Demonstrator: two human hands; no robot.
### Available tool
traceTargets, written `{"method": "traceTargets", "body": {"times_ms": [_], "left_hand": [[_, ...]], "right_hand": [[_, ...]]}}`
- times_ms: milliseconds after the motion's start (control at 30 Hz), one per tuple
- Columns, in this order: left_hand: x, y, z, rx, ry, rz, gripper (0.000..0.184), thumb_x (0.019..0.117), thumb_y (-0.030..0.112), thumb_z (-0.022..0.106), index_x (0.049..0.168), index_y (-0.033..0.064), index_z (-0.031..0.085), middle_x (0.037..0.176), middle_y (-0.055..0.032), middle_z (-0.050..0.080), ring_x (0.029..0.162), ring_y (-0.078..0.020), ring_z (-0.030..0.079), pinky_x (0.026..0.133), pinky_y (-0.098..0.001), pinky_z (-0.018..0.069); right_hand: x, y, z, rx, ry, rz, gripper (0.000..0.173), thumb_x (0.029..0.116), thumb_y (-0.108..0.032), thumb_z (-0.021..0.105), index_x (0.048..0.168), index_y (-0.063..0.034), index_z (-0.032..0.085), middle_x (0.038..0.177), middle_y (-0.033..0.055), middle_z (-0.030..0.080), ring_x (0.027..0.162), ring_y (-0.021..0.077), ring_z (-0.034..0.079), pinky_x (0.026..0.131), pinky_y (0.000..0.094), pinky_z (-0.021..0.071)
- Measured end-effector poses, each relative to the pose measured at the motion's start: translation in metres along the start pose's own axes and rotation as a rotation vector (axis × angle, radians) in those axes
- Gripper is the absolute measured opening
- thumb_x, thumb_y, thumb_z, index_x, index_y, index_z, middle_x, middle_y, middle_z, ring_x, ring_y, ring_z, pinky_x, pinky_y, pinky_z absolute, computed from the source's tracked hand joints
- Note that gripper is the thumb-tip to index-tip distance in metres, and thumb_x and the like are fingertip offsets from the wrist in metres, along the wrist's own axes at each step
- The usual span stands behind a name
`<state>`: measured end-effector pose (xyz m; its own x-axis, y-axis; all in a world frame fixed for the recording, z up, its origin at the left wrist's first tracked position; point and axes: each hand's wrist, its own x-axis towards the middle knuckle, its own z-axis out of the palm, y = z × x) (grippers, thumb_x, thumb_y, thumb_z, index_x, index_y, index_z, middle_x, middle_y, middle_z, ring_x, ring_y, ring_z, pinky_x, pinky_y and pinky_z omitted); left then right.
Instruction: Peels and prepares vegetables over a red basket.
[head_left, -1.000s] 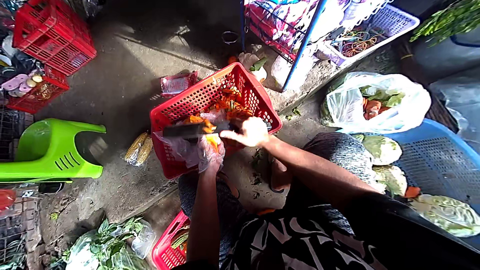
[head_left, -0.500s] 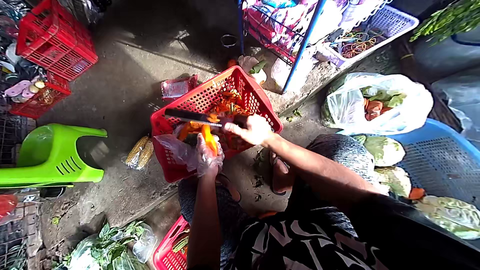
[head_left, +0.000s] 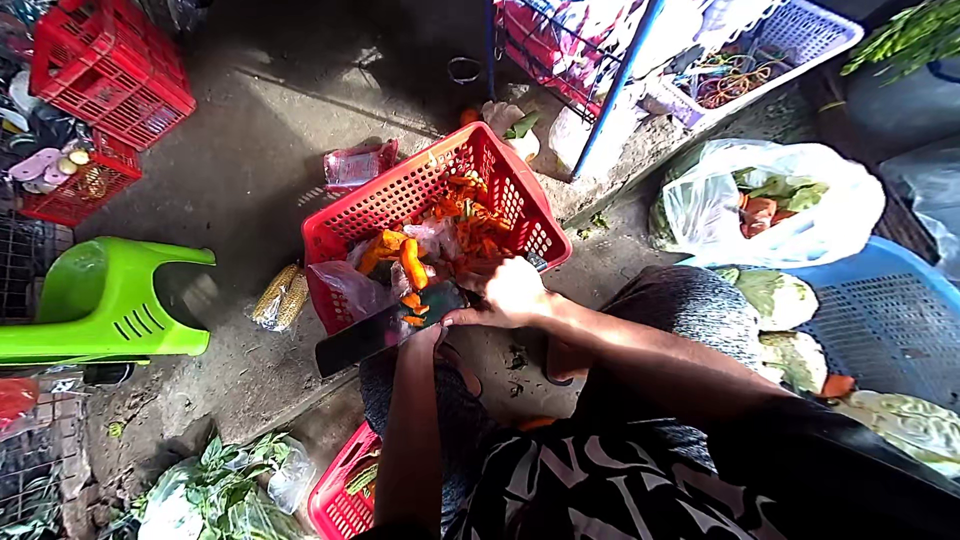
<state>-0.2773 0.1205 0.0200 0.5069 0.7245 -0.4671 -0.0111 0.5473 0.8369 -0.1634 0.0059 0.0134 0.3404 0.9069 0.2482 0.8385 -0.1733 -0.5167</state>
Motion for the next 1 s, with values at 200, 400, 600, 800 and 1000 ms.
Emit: {"method": "traceTargets", "body": {"times_ms": [200, 400, 600, 800, 1000], "left_hand": [[-0.001, 0.003, 0.009, 0.083, 0.031, 0.005, 0.022, 0.1056, -0.005, 0.033, 0.121, 0.0001, 0.049, 0.097, -0.0052, 0.055, 0.083, -0.0092, 0.055, 0.077, -0.0238, 0.0504], [0.006, 0.008, 0.018, 0.09, 0.069, 0.007, 0.027, 0.1098, 0.006, 0.028, 0.091, 0.0075, 0.048, 0.064, 0.0011, 0.049, 0.051, -0.0037, 0.049, 0.05, -0.016, 0.0456], [0.004, -0.002, 0.007, 0.248, 0.059, 0.059, 0.022, 0.1009, -0.012, 0.041, 0.122, -0.0064, 0.047, 0.098, -0.0089, 0.053, 0.084, -0.0093, 0.053, 0.078, -0.0216, 0.0493], [0.024, -0.006, 0.008, 0.037, -0.018, 0.135, 0.035, 0.1131, 0.033, 0.026, 0.101, 0.0133, 0.053, 0.07, 0.0012, 0.052, 0.053, -0.0057, 0.053, 0.048, -0.0194, 0.0471], [0.011, -0.001, 0.013, 0.485, 0.099, 0.26, 0.021, 0.1082, 0.006, 0.04, 0.12, -0.0039, 0.054, 0.098, -0.0115, 0.058, 0.085, -0.0096, 0.058, 0.076, -0.0211, 0.0508]], "right_hand": [[0.004, 0.007, 0.01, -0.015, 0.073, -0.007, 0.078, 0.0918, -0.075, 0.049, 0.088, -0.0012, 0.072, 0.072, 0.0131, 0.067, 0.071, 0.0324, 0.07, 0.062, 0.0512, 0.0544], [0.014, 0.012, -0.007, 0.069, -0.135, 0.285, 0.082, 0.0904, -0.079, 0.048, 0.108, -0.0031, 0.073, 0.087, 0.0201, 0.072, 0.086, 0.0426, 0.071, 0.072, 0.0631, 0.0517], [0.014, 0.004, -0.005, 0.112, -0.217, 0.249, 0.081, 0.0913, -0.079, 0.048, 0.11, -0.0042, 0.073, 0.089, 0.0195, 0.072, 0.087, 0.0414, 0.07, 0.075, 0.0624, 0.0512], [0.026, 0.039, -0.003, 0.043, -0.134, 0.477, 0.092, 0.0879, -0.088, 0.037, 0.112, -0.0056, 0.072, 0.089, 0.0223, 0.072, 0.09, 0.0459, 0.071, 0.074, 0.0673, 0.052], [0.016, 0.017, -0.016, 0.098, -0.13, 0.429, 0.09, 0.0867, -0.087, 0.042, 0.105, -0.0043, 0.074, 0.085, 0.0201, 0.072, 0.086, 0.043, 0.071, 0.074, 0.0658, 0.0526]]}}
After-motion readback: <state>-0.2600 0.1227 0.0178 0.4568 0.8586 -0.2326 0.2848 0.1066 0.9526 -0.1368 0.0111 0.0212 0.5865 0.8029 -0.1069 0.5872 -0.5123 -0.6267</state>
